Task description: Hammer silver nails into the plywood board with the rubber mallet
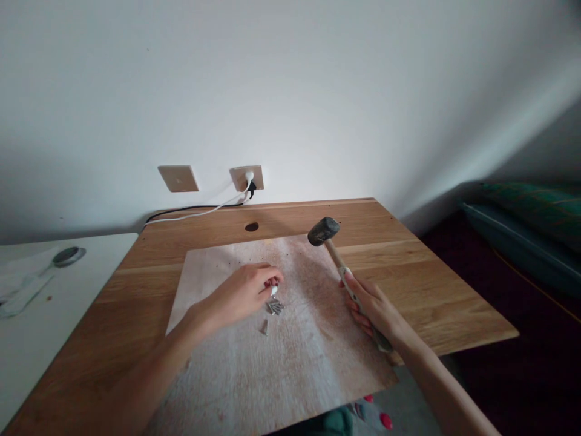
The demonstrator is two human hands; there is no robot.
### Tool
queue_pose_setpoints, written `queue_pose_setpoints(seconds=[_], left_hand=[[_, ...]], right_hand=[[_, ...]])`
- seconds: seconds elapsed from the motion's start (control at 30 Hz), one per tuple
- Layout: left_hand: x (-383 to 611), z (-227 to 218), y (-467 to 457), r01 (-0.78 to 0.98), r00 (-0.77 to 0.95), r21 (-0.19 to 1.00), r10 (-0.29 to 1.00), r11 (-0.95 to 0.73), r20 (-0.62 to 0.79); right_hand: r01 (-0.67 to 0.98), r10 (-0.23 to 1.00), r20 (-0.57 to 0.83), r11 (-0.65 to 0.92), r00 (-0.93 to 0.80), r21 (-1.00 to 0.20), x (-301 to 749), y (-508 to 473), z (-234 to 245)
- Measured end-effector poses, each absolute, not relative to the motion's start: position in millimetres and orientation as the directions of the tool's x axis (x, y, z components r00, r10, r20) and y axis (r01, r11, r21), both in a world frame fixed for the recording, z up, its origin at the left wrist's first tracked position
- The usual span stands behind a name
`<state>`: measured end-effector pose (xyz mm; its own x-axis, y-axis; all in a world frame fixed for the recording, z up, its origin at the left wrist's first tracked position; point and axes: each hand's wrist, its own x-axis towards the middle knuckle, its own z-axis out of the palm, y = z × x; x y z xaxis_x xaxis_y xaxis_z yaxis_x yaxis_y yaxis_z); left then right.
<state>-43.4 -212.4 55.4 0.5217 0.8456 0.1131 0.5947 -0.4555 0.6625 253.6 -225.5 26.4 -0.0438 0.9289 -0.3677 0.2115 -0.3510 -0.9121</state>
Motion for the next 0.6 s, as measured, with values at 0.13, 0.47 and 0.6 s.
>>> queue_pose_setpoints(seconds=[0.13, 0.47, 0.6], left_hand=[[-34.3, 40.4, -175.3, 0.466, 0.471, 0.768, 0.858, -0.439, 0.206], [-1.4, 13.9, -124.3, 0.446, 0.389, 0.743, 0.855, -0.500, 0.342], [4.6, 13.5, -117.3, 0.447, 0.400, 0.730, 0.846, -0.516, 0.354]], right_hand=[[0.288, 0.919, -0.387, -0.353, -0.069, -0.890, 255.3, -221.4, 30.1], [0.451, 0.945, -0.314, -0.244, -0.088, -0.858, 266.7, -219.5, 32.1], [0.546, 0.941, -0.310, -0.188, -0.140, -0.816, 277.2, -214.7, 37.6]])
